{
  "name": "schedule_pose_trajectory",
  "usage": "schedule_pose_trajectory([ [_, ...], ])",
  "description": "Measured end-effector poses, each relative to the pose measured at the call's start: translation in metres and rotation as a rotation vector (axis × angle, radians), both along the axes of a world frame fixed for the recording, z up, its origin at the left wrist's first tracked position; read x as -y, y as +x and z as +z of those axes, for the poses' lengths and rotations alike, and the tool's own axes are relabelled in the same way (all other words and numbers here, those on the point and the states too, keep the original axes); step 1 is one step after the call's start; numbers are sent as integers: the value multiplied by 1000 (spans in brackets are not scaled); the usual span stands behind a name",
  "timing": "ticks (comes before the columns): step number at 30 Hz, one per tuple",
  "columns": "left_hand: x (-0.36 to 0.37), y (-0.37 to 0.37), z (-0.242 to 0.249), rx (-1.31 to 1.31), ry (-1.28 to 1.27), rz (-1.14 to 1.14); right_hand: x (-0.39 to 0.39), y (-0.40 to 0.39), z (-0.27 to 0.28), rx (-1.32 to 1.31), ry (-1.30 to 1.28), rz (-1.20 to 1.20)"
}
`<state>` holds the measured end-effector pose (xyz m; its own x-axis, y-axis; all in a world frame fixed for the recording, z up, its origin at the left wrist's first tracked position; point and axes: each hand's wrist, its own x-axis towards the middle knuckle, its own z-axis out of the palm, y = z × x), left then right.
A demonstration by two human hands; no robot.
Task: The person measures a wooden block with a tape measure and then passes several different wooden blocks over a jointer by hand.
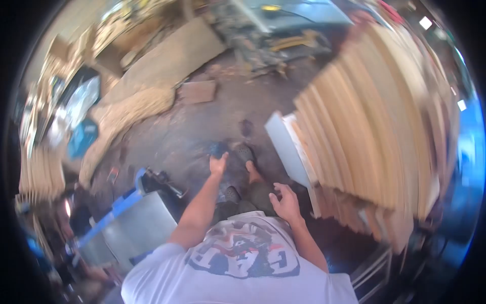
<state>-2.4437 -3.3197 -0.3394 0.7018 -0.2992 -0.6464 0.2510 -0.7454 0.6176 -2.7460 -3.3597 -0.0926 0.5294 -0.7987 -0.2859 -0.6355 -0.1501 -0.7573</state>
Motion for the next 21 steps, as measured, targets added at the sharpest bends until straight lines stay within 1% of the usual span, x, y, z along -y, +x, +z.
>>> schedule_pose_trajectory([
  [2,-26,-40,16,-98,2,-243,-36,-21,33,58,-51,-73],
  [3,-24,-60,25,44,31,-416,-43,-29,54,95,-107,-102],
  [4,-24,-84,82,-65,-74,-476,-55,-40,76,116,-160,-140],
  [5,-28,-104,88,-348,-199,-307,-65,-49,95,145,-197,-233],
  [6,-34,-119,62,-344,-294,-361,-73,-68,117,184,-234,-294],
  [7,-31,-133,83,-257,-243,-548,-84,-94,143,192,-336,-428],
  [9,-17,-168,102,-94,-354,-842,-88,-125,186,273,-518,-589],
  [10,-15,-183,111,5,-398,-954,-84,-155,203,221,-785,-652],
  [11,-10,-209,186,-19,-388,-983,-84,-191,211,121,-948,-784],
  [12,-4,-230,218,-101,-441,-990,-84,-230,222,55,-987,-968],
  [13,4,-252,243,-159,-494,-1023,-79,-286,212,-13,-1035,-1098],
  [14,10,-275,266,-219,-545,-1048,-69,-343,203,7,-1045,-1295],
  [15,14,-302,289,-271,-570,-1064,-56,-404,195,40,-1042,-1438],
  [16,22,-333,306,-323,-604,-1075,-42,-469,181,54,-964,-1622],
  [17,32,-364,319,-234,-673,-1148,-28,-528,168,-74,-882,-1809],
  [18,43,-396,328,-144,-735,-1219,-14,-591,145,-88,-829,-1882],
  [20,71,-464,338,19,-947,-1225,6,-672,132,-178,-429,-1845],
  [21,84,-498,338,58,-944,-1209,8,-694,123,-157,-373,-1746],
])
